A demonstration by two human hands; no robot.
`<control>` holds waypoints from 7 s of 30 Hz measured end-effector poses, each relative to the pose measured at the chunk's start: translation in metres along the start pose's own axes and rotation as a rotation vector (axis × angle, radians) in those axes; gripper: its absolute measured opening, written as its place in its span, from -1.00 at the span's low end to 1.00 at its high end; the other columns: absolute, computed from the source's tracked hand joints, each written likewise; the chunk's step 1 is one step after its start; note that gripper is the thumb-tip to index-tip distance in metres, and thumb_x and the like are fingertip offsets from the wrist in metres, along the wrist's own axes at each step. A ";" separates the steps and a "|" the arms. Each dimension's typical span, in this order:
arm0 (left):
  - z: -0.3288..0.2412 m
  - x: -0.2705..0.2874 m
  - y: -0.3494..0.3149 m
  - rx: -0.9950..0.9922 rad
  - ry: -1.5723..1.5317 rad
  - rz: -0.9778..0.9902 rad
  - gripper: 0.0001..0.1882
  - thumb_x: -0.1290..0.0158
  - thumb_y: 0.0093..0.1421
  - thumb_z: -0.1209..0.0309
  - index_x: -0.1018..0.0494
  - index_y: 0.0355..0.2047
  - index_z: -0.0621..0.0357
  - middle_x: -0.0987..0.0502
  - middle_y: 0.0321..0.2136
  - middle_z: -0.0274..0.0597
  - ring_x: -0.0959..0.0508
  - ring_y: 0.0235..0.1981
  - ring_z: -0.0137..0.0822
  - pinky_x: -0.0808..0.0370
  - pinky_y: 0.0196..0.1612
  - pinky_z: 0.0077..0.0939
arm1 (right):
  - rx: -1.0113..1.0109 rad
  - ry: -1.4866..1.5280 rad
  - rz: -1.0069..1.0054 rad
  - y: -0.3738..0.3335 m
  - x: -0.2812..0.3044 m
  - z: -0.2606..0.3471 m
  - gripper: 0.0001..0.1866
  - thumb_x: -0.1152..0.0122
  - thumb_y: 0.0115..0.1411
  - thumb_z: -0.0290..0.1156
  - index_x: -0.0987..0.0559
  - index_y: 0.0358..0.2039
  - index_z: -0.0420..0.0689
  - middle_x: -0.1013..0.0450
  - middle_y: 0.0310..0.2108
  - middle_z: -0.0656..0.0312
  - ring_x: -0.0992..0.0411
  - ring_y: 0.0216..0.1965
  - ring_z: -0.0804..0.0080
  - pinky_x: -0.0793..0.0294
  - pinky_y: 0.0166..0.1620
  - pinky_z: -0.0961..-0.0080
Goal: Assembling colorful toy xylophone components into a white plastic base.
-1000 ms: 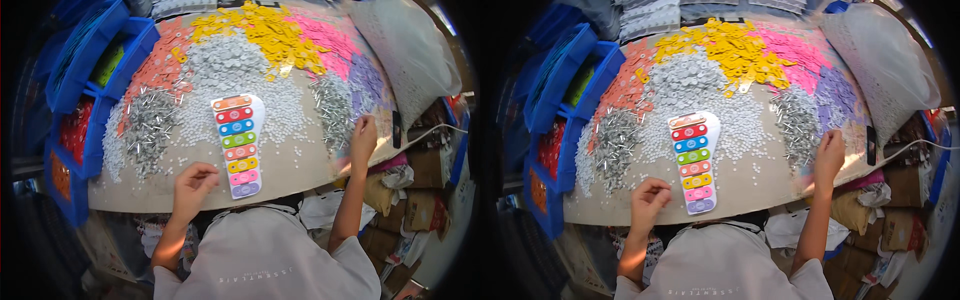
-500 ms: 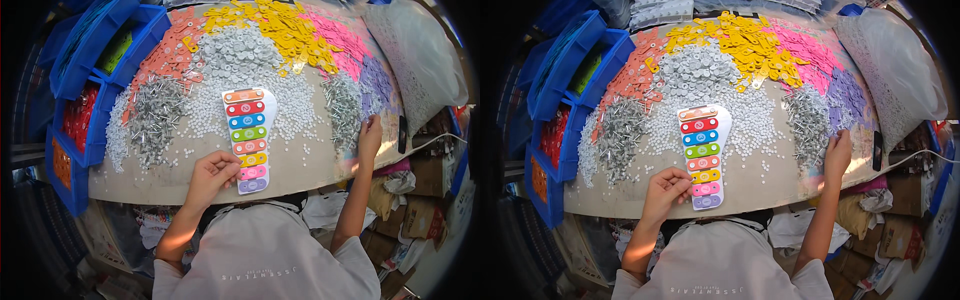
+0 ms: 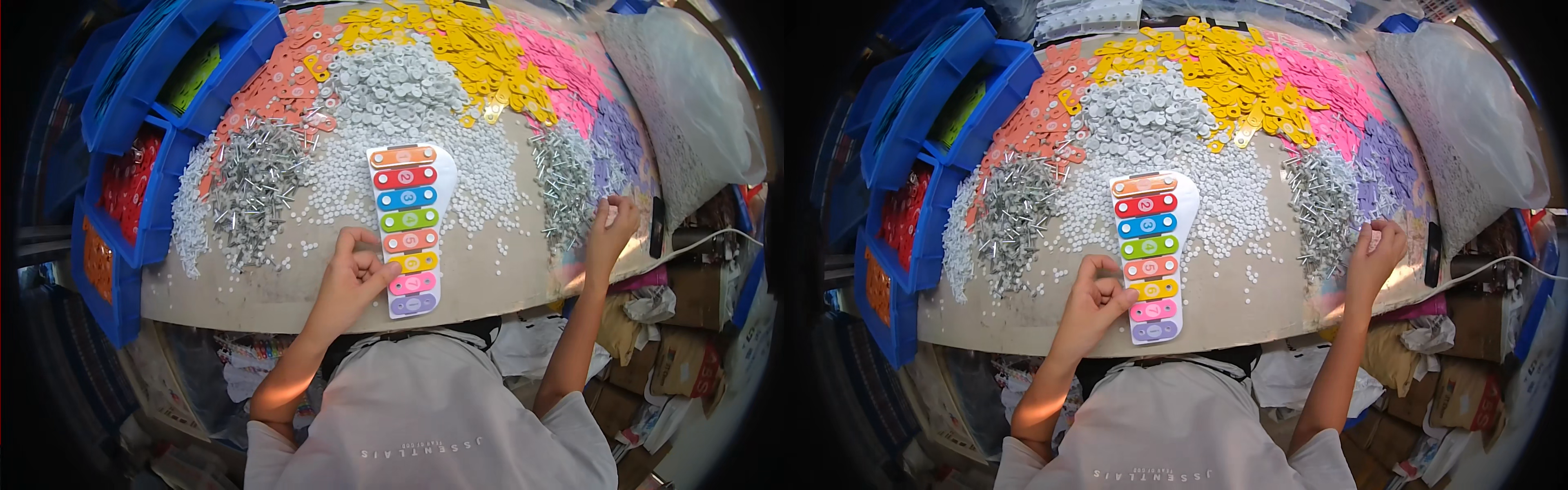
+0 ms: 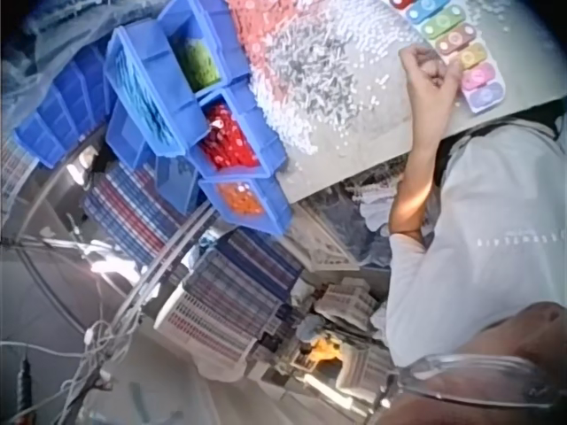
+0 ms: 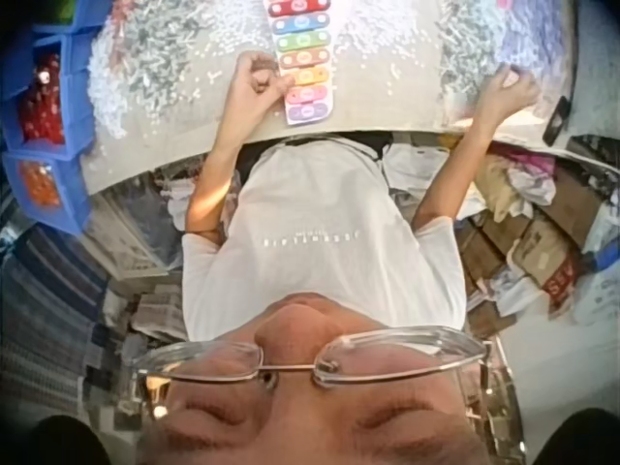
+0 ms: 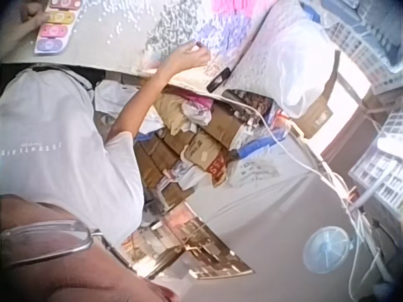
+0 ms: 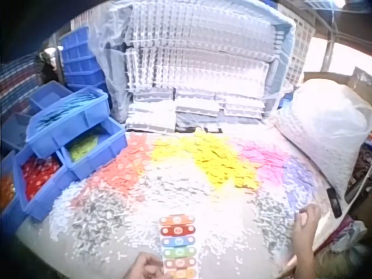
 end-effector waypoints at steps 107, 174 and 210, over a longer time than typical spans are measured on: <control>-0.008 0.012 -0.040 0.113 -0.105 -0.012 -0.89 -0.14 0.25 0.60 -0.56 -0.22 0.37 -0.64 -0.46 -0.14 -0.58 -0.51 -0.51 -0.45 -0.51 -0.72 | -0.105 -0.043 -0.002 0.017 -0.008 -0.069 -0.85 -0.19 0.26 -0.42 -0.52 -0.31 -0.26 -0.49 -0.38 0.00 -0.47 -0.32 0.10 -0.41 -0.20 0.26; 0.009 0.016 -0.018 -0.041 -0.014 -0.068 -0.82 0.02 0.44 0.36 -0.42 -0.05 0.17 -0.36 -0.66 -0.46 -0.27 -0.64 -0.67 -0.16 -0.56 -0.70 | -0.006 0.171 0.100 0.006 -0.020 -0.015 -0.86 -0.16 0.23 -0.54 -0.57 -0.21 -0.27 -0.51 -0.26 -0.03 -0.48 -0.18 0.05 -0.45 -0.07 0.26; -0.097 0.140 -0.102 -0.360 0.772 -0.855 -0.95 -0.16 0.23 0.54 -0.51 -0.31 0.24 -0.56 -0.44 -0.28 -0.49 -0.49 -0.54 -0.42 -0.43 -0.59 | -0.435 1.207 1.182 -0.166 -0.021 0.209 -0.93 -0.15 0.32 -0.54 -0.45 -0.33 -0.19 -0.26 -0.60 0.55 -0.10 -0.54 0.87 -0.03 -0.47 0.76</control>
Point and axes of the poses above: each hand's wrist, its own y-axis towards the middle knuckle, its own x-axis out of the back of the hand, z = x × y, the point moved 9 cm from there along y, towards the middle knuckle
